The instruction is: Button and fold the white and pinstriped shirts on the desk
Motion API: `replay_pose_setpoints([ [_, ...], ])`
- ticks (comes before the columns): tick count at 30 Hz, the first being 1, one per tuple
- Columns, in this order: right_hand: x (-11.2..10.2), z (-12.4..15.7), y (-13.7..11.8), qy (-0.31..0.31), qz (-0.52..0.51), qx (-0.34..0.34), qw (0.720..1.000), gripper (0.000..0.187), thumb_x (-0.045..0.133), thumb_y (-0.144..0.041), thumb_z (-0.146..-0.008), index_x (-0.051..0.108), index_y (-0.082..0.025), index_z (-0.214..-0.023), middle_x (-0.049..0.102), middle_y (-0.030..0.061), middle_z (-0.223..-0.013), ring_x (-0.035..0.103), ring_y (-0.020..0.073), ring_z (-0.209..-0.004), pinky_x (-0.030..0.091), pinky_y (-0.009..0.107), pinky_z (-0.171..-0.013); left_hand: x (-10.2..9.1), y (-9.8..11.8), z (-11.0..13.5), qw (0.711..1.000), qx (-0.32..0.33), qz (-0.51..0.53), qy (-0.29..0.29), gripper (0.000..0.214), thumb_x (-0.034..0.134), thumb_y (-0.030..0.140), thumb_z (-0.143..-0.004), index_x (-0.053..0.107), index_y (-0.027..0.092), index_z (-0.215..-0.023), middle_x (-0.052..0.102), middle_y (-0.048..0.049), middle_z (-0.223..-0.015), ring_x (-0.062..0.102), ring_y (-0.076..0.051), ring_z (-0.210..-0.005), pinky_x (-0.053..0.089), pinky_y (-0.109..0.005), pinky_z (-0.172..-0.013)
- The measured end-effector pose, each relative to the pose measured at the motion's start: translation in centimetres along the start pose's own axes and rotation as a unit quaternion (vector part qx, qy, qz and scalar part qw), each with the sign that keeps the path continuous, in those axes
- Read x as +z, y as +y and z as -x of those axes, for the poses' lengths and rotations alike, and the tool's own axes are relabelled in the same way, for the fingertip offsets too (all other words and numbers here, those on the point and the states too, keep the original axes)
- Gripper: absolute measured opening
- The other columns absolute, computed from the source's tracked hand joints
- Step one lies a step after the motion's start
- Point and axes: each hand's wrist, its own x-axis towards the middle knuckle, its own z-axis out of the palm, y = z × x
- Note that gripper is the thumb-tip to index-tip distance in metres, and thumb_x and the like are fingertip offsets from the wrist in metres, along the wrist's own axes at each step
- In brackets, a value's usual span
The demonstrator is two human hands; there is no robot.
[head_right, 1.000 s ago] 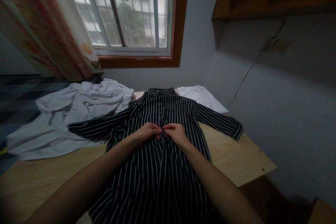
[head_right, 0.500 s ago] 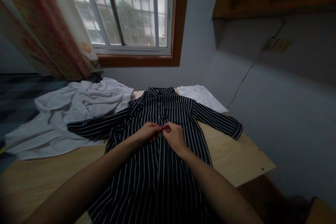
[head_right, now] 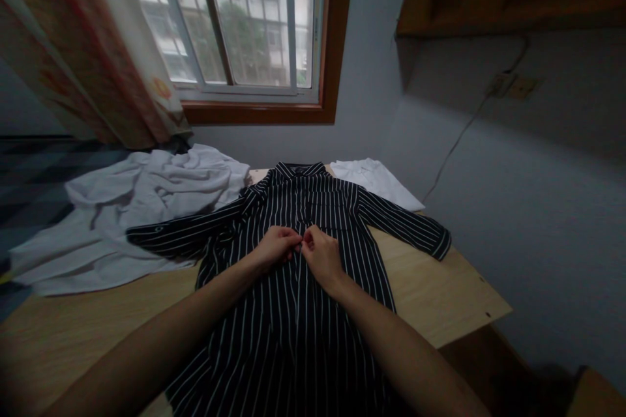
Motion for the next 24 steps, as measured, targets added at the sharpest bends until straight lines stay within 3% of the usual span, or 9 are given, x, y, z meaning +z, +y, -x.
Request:
replay_pose_setpoints([
  [7, -0.2, 0.1, -0.1, 0.020, -0.054, -0.002, 0.998, 0.006, 0.055, -0.016, -0.079, 0.057, -0.020, -0.075, 0.063, 0.0007, -0.073, 0.061, 0.0151, -0.066, 0.048, 0.027, -0.069, 0.3, -0.6, -0.6, 0.999, 0.016, 0.034, 0.010, 0.020, 0.047, 0.013, -0.086, 0.054, 0.014, -0.067, 0.053, 0.0044, -0.054, 0.044, -0.005, -0.040, 0.032, -0.017, -0.038],
  [13, 0.3, -0.7, 0.9, 0.028, -0.232, 0.110, 0.966, 0.011, 0.064, -0.028, -0.072, 0.063, -0.018, -0.075, 0.067, 0.0018, -0.070, 0.063, 0.0161, -0.064, 0.052, 0.028, -0.062, 0.6, -0.9, -0.8, 0.997, 0.066, 0.025, 0.009, 0.019, 0.045, 0.018, -0.088, 0.050, 0.016, -0.070, 0.046, 0.0077, -0.046, 0.042, -0.006, -0.038, 0.034, -0.017, -0.041],
  [17, 0.2, -1.3, 1.6, -0.017, -0.354, 0.200, 0.913, 0.016, 0.069, -0.031, -0.064, 0.063, -0.017, -0.070, 0.062, -0.0014, -0.059, 0.057, 0.0124, -0.050, 0.049, 0.025, -0.049, 0.2, -1.1, -0.7, 0.991, 0.132, -0.033, -0.001, 0.015, 0.048, 0.019, -0.085, 0.050, 0.017, -0.070, 0.048, 0.0068, -0.050, 0.045, -0.008, -0.044, 0.035, -0.019, -0.047],
  [20, 0.0, -1.4, 2.0, -0.064, -0.407, 0.260, 0.873, 0.019, 0.071, -0.030, -0.061, 0.062, -0.016, -0.071, 0.062, -0.0014, -0.060, 0.057, 0.0103, -0.049, 0.048, 0.022, -0.046, -0.2, -1.3, -0.6, 0.970, 0.200, -0.134, 0.003, 0.013, 0.051, 0.015, -0.080, 0.054, 0.016, -0.068, 0.053, 0.0038, -0.059, 0.050, -0.010, -0.056, 0.037, -0.021, -0.056],
  [22, 0.1, -1.3, 2.1, -0.092, -0.404, 0.268, 0.870, 0.020, 0.071, -0.031, -0.062, 0.060, -0.016, -0.071, 0.060, -0.0018, -0.058, 0.056, 0.0102, -0.047, 0.046, 0.021, -0.044, -0.2, -1.5, -0.6, 0.951, 0.228, -0.209, 0.014, 0.012, 0.052, 0.013, -0.078, 0.057, 0.016, -0.068, 0.056, 0.0021, -0.062, 0.052, -0.011, -0.061, 0.037, -0.022, -0.059],
  [24, 0.1, -1.3, 2.2, -0.092, -0.368, 0.243, 0.893, 0.019, 0.069, -0.032, -0.064, 0.059, -0.017, -0.071, 0.058, -0.0027, -0.056, 0.055, 0.0113, -0.047, 0.045, 0.022, -0.043, -0.3, -1.6, -0.5, 0.936, 0.236, -0.261, 0.024, 0.010, 0.053, 0.013, -0.078, 0.058, 0.016, -0.070, 0.059, 0.0009, -0.066, 0.053, -0.013, -0.064, 0.037, -0.023, -0.060],
])
